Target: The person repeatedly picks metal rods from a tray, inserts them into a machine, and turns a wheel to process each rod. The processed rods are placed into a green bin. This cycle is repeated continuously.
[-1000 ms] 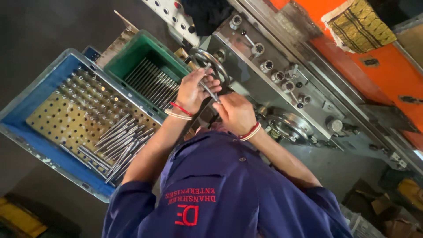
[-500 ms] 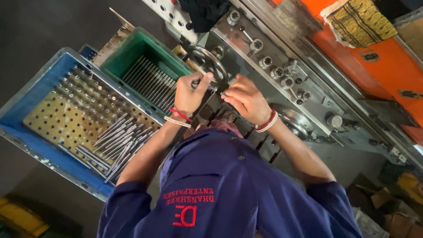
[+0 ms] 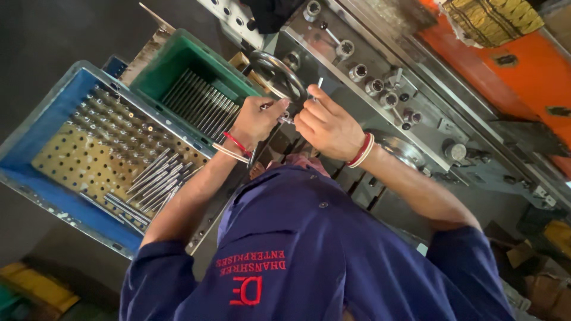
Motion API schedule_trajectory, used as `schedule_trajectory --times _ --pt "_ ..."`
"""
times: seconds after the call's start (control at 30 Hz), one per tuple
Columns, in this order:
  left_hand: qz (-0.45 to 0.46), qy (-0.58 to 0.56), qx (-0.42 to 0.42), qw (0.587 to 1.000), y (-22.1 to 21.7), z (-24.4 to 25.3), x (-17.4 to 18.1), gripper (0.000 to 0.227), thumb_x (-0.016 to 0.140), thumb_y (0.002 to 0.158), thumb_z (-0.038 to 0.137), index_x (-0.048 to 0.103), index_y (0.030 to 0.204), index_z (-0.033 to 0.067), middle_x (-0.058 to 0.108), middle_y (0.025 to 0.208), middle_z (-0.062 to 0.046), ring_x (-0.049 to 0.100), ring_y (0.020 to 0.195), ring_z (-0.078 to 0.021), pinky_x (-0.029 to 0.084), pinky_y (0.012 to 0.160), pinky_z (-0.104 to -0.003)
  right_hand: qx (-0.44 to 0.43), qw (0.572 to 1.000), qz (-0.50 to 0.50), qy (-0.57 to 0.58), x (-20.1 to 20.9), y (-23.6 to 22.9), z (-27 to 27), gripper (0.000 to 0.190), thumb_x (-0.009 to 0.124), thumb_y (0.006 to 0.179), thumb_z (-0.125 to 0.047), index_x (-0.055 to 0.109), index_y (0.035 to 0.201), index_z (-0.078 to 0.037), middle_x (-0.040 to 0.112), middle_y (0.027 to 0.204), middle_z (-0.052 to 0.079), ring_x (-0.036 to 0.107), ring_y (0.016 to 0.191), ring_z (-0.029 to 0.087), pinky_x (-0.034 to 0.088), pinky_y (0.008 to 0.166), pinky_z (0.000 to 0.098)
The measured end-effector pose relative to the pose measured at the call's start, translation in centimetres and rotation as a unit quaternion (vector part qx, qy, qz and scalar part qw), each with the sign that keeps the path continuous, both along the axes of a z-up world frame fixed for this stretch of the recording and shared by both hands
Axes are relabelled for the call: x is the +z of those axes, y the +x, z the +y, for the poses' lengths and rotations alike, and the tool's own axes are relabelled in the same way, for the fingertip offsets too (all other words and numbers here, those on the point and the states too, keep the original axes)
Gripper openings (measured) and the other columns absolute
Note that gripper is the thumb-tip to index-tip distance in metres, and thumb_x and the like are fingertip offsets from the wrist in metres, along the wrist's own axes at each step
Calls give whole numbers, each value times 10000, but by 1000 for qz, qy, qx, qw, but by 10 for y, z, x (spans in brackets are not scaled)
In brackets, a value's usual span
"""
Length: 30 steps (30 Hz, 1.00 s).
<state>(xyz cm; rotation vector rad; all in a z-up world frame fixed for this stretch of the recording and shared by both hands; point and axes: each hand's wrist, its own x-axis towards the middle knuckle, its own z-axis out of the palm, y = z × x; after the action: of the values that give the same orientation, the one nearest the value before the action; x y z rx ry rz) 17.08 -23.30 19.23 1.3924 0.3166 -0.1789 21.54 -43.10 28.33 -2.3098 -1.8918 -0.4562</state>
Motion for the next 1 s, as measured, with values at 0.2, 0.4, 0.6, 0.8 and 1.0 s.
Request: schedule_trajectory --times 0.2,0.4,0.6,0.8,1.0 --pt "-163 94 1 982 -4 -10 15 337 680 985 234 680 755 -12 555 586 35 462 566 -39 364 497 -273 -71 893 437 75 -19 -4 -14 392 777 941 -198 606 625 -40 556 603 78 561 571 216 415 543 366" --pt "-240 74 -58 966 39 -39 -3 319 695 1000 245 669 784 11 574 637 31 485 641 -35 405 565 -272 -207 630 696 276 -63 -16 -31 371 785 942 -199 658 649 -11 539 564 25 414 518 50 305 470 332" --pt "78 -408 12 910 118 -92 -7 201 695 985 325 600 959 150 515 692 28 420 553 -95 353 515 -272 -281 896 172 297 -34 40 -115 435 861 867 -148 531 608 -35 461 588 114 444 533 255 326 531 419" --pt "20 -388 -132 912 194 -150 71 189 622 978 290 595 1144 203 545 805 25 465 653 -104 403 576 -270 -423 856 -99 280 48 63 -281 167 822 881 -47 666 887 -108 674 850 70 640 795 262 502 737 360" --pt "-209 -322 -223 896 371 -276 145 189 577 1040 266 660 1131 123 566 764 21 457 563 -64 361 484 -239 -630 730 -131 230 113 75 -477 93 745 1028 -55 657 1020 -28 722 903 65 638 789 162 487 698 304"
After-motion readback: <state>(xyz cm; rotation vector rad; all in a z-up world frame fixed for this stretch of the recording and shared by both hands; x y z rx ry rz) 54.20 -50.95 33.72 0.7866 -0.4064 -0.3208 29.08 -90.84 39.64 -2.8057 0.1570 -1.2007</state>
